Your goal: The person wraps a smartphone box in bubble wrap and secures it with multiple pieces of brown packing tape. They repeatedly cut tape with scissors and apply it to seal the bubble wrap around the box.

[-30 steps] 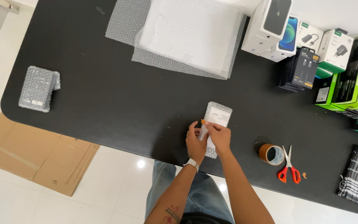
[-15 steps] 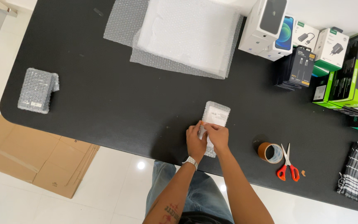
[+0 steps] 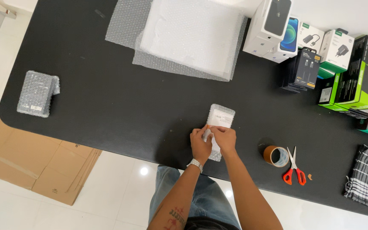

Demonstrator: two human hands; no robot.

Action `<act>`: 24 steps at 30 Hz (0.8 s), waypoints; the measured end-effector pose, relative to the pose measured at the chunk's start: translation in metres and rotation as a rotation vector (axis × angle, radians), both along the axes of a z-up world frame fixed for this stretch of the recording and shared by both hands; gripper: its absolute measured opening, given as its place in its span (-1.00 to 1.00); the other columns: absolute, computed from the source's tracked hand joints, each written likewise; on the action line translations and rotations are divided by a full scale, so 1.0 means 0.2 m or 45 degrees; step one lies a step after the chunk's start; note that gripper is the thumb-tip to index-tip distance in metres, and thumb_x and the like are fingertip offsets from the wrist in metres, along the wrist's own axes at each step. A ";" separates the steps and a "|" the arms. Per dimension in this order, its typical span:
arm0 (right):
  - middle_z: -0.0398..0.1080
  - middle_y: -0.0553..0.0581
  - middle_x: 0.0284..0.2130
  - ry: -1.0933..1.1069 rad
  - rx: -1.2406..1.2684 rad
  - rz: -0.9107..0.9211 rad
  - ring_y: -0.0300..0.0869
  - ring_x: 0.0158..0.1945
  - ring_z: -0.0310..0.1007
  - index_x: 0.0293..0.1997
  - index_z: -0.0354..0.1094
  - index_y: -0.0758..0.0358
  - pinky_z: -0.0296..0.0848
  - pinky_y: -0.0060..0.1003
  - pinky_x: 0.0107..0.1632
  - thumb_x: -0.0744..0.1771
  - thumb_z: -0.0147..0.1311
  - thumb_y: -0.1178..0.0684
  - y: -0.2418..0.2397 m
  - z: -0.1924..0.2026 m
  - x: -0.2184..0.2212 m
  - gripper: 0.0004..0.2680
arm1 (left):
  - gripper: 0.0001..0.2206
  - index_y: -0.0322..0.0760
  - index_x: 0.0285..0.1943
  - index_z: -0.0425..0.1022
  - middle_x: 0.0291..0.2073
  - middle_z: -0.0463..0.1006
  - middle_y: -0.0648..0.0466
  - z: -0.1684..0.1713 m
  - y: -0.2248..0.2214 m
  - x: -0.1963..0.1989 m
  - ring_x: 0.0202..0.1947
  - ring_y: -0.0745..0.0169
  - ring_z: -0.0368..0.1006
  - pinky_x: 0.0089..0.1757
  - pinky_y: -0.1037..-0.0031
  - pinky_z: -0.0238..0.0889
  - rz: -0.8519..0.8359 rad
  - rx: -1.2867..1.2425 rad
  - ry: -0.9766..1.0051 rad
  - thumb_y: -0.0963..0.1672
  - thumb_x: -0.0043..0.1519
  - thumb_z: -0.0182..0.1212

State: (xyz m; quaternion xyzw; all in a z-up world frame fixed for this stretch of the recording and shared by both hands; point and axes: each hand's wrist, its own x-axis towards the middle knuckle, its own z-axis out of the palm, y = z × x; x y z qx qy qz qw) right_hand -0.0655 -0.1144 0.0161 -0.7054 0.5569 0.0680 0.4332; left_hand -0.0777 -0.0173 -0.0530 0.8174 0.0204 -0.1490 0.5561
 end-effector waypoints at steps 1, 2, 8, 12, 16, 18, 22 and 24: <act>0.79 0.10 -0.20 -0.001 0.000 0.001 0.07 0.07 0.77 -0.08 0.84 -0.07 0.66 -0.09 0.09 0.25 0.50 -0.20 0.01 0.03 0.00 -0.77 | -0.50 -0.14 0.48 0.74 -0.01 0.58 0.02 0.00 0.00 0.00 0.08 -0.06 0.56 0.08 0.27 0.52 0.001 0.000 -0.001 -0.20 0.30 0.56; 0.79 0.11 -0.19 -0.012 -0.002 0.011 0.09 0.08 0.77 -0.06 0.84 -0.05 0.65 -0.08 0.09 0.25 0.50 -0.18 0.01 0.06 0.01 -0.76 | -0.50 -0.15 0.48 0.73 0.00 0.58 0.01 -0.01 -0.01 0.01 0.10 -0.07 0.55 0.09 0.26 0.53 -0.005 0.012 0.004 -0.21 0.29 0.56; 0.79 0.09 -0.20 -0.028 -0.013 0.072 0.10 0.09 0.78 -0.06 0.84 -0.07 0.67 -0.06 0.09 0.24 0.52 -0.22 0.02 0.13 0.01 -0.74 | -0.51 -0.14 0.47 0.73 0.02 0.57 0.00 0.02 -0.01 0.01 0.13 -0.08 0.55 0.11 0.25 0.54 -0.020 0.042 0.020 -0.21 0.30 0.54; 0.79 0.07 -0.21 -0.016 -0.060 0.082 0.10 0.08 0.78 -0.09 0.84 -0.08 0.68 -0.06 0.10 0.25 0.50 -0.21 0.03 0.14 -0.01 -0.77 | -0.50 -0.16 0.50 0.71 0.02 0.57 0.01 0.04 0.01 0.01 0.13 -0.09 0.55 0.11 0.25 0.54 -0.030 0.013 0.026 -0.22 0.32 0.52; 0.80 0.13 -0.17 0.014 -0.058 0.083 0.17 0.12 0.77 -0.10 0.84 -0.06 0.68 -0.02 0.12 0.26 0.47 -0.19 0.00 0.16 -0.04 -0.79 | -0.52 -0.15 0.50 0.71 0.01 0.55 0.01 0.03 0.01 0.00 0.12 -0.07 0.54 0.09 0.24 0.55 -0.022 -0.001 0.014 -0.20 0.35 0.51; 0.80 0.10 -0.19 0.012 -0.068 0.071 0.13 0.08 0.78 -0.09 0.84 -0.04 0.70 -0.03 0.11 0.26 0.46 -0.16 0.00 0.17 -0.04 -0.79 | -0.53 -0.15 0.50 0.72 0.02 0.56 -0.02 0.04 0.01 -0.01 0.13 -0.12 0.53 0.11 0.21 0.55 -0.011 0.004 0.007 -0.19 0.35 0.52; 0.79 0.11 -0.19 0.018 -0.076 0.056 0.14 0.07 0.78 -0.08 0.84 -0.04 0.70 -0.02 0.08 0.26 0.46 -0.15 0.00 0.15 -0.05 -0.79 | -0.52 -0.14 0.49 0.72 0.03 0.57 -0.04 0.04 0.00 -0.01 0.13 -0.12 0.53 0.12 0.20 0.56 -0.007 0.040 0.011 -0.18 0.32 0.53; 0.79 0.13 -0.20 -0.001 -0.078 0.051 0.17 0.05 0.79 -0.08 0.83 -0.02 0.70 -0.01 0.05 0.26 0.48 -0.15 -0.01 0.12 -0.06 -0.78 | -0.50 -0.08 0.50 0.73 0.03 0.57 -0.01 0.00 -0.02 -0.02 0.12 -0.06 0.54 0.11 0.19 0.56 0.013 0.084 -0.004 -0.17 0.31 0.55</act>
